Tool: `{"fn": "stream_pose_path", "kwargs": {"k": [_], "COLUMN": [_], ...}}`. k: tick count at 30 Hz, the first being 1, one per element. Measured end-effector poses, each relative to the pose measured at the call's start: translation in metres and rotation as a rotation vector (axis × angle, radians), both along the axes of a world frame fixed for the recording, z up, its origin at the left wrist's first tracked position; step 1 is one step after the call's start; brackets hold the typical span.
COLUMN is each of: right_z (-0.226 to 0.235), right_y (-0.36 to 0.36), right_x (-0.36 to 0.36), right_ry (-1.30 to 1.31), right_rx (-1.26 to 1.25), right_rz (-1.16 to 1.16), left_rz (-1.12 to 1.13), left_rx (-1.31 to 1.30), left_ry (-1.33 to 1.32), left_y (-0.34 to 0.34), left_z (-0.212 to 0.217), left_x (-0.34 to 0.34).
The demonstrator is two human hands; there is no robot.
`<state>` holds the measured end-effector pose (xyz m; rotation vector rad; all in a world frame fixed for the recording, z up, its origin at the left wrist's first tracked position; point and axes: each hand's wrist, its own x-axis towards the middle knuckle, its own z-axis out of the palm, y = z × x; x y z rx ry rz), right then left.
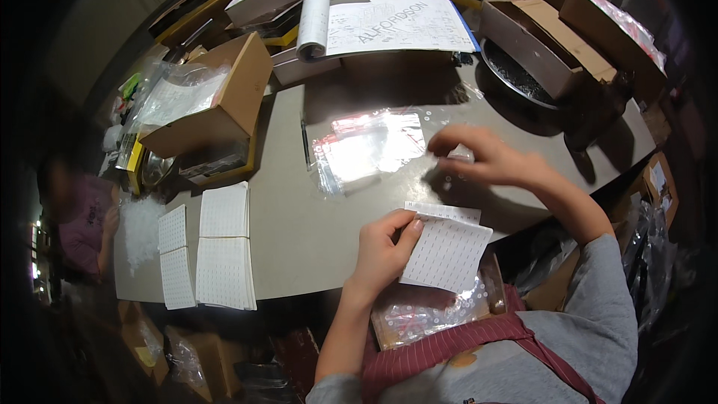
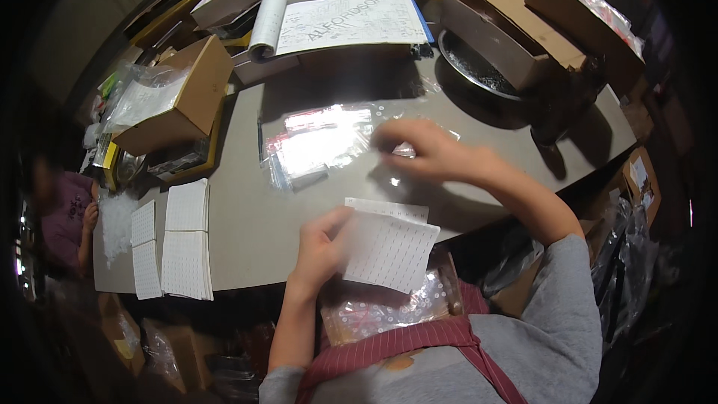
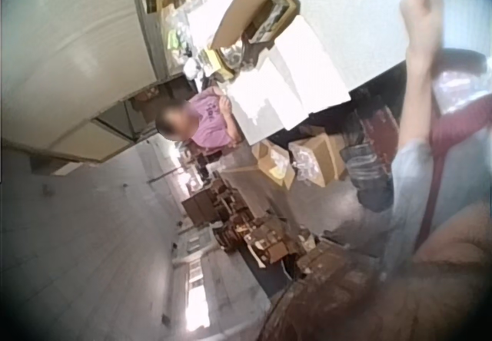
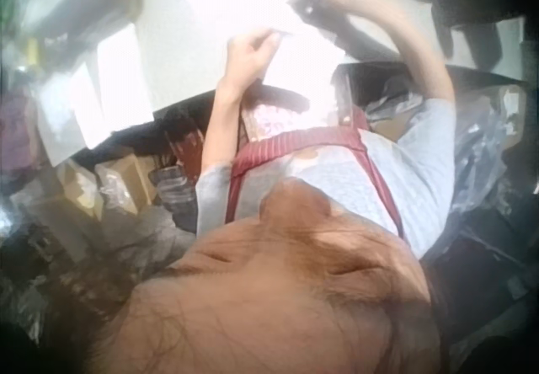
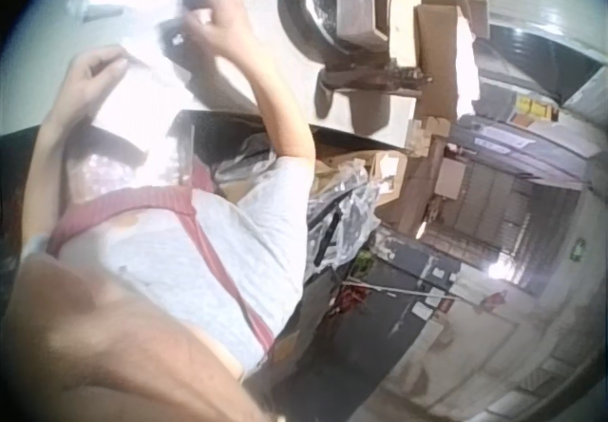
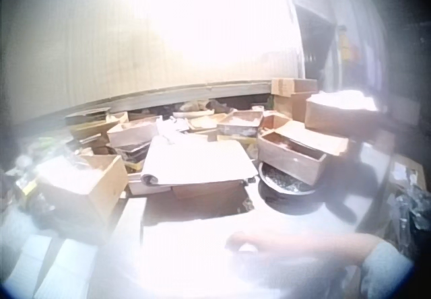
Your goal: The person places small items from a sheet into clear plastic bags on a table. The person handles the items and bags by hand, arranging them on the table surface.
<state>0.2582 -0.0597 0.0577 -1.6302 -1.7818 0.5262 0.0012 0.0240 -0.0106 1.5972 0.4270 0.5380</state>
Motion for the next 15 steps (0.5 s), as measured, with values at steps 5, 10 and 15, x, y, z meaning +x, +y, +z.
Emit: {"fn": "stream_pose_path", "kwargs": {"k": [5, 10, 15], "right_z": [0.017, 0.013, -0.002], "right_y": [-0.004, 0.003, -0.002], "right_x": [-0.057, -0.058, -0.057], "right_ry": [-0.098, -0.081, -0.163], "right_rx": [-0.001, -0.106, 0.130], "right_rz": [0.137, 0.151, 0.224], "left_rz": [-0.042, -0.066, -0.071], "left_rx": [0.141, 0.166, 0.134], "left_ry": [-0.045, -0.061, 0.012], "left_y": [0.001, 0.002, 0.002], "left_z": [0.006, 0.006, 0.004], "left_x": [0.000, 0.000, -0.001]}}
